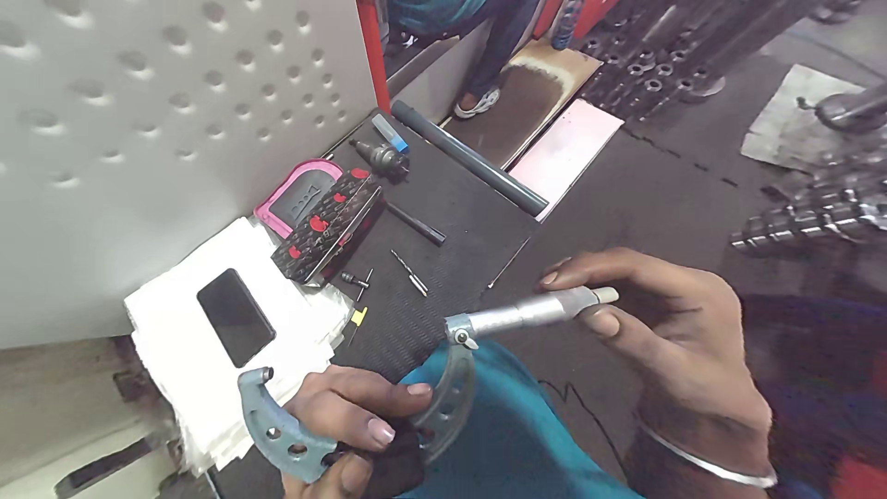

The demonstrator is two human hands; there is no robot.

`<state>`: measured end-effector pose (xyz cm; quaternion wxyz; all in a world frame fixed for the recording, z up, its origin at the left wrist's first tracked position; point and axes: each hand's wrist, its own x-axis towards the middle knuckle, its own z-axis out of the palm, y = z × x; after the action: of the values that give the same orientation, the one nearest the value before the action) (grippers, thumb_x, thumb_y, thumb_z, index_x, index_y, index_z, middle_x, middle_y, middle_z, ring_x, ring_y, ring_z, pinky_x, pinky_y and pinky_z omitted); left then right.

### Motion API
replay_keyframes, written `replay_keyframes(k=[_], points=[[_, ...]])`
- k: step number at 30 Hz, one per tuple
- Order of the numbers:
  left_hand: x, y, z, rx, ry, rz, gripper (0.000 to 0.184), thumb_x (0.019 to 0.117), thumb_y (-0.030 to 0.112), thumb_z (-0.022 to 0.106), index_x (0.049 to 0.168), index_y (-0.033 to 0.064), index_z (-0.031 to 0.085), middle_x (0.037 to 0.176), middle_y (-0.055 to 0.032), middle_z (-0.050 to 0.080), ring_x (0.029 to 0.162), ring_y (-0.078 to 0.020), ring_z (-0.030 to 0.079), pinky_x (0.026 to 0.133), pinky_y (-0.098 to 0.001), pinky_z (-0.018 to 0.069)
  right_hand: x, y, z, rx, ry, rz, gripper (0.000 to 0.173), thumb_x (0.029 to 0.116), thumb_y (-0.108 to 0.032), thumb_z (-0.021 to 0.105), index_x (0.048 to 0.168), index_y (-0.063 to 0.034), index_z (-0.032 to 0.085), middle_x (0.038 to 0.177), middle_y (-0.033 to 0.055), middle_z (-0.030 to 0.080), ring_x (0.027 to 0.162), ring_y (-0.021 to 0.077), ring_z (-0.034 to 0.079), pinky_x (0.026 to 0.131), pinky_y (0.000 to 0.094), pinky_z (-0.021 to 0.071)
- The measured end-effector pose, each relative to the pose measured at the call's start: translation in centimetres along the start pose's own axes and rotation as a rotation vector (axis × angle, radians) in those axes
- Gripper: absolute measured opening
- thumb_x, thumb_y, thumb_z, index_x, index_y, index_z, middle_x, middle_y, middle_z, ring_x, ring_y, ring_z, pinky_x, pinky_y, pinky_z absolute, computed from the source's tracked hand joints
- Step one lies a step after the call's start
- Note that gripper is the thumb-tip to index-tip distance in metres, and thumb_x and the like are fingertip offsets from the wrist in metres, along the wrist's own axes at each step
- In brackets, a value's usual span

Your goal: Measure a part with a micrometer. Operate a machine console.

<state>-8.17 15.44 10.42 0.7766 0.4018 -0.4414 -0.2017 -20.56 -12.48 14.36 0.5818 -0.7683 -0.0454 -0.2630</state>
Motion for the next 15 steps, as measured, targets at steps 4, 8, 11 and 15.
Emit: replay_keyframes(k=[4, 8, 11, 15], points=[[0.00, 0.09, 0.06, -0.003, -0.004, -0.011, 0.028, 0.1051, 0.028, 0.058, 0.128, 0.0135, 0.066, 0.120, -0.0050, 0.074, 0.113, -0.0184, 0.071, 0.098, -0.0322, 0.0591, -0.15, 0.06, 0.01, 0.005, 0.007, 0.016, 0.031, 0.1025, -0.041, 0.062, 0.115, -0.0146, 0.073, 0.103, -0.0086, 0.075, 0.093, 0.0005, 0.070, 0.081, 0.0173, 0.0590], [-0.05, -0.01, 0.12, -0.020, -0.004, -0.009, 0.027, 0.1050, 0.027, 0.058, 0.126, 0.0127, 0.066, 0.120, -0.0061, 0.074, 0.112, -0.0194, 0.071, 0.097, -0.0327, 0.0595, -0.18, 0.14, 0.03, 0.003, 0.011, 0.004, 0.030, 0.1035, -0.040, 0.060, 0.113, -0.0142, 0.073, 0.101, -0.0091, 0.075, 0.094, 0.0000, 0.069, 0.083, 0.0169, 0.0584], [-0.07, 0.04, 0.13, -0.031, -0.001, -0.014, 0.027, 0.1048, 0.026, 0.059, 0.126, 0.0123, 0.066, 0.120, -0.0066, 0.074, 0.113, -0.0197, 0.071, 0.097, -0.0328, 0.0593, -0.20, 0.24, 0.11, -0.005, 0.020, -0.010, 0.030, 0.1041, -0.040, 0.059, 0.111, -0.0140, 0.074, 0.100, -0.0091, 0.075, 0.096, 0.0004, 0.069, 0.085, 0.0178, 0.0580], [-0.14, 0.24, 0.09, -0.010, 0.007, -0.028, 0.027, 0.1044, 0.028, 0.059, 0.125, 0.0131, 0.067, 0.118, -0.0055, 0.074, 0.112, -0.0187, 0.071, 0.098, -0.0325, 0.0589, -0.27, 0.19, 0.25, -0.011, 0.026, -0.017, 0.030, 0.1041, -0.039, 0.059, 0.111, -0.0139, 0.074, 0.100, -0.0090, 0.075, 0.094, 0.0001, 0.070, 0.084, 0.0178, 0.0584]])
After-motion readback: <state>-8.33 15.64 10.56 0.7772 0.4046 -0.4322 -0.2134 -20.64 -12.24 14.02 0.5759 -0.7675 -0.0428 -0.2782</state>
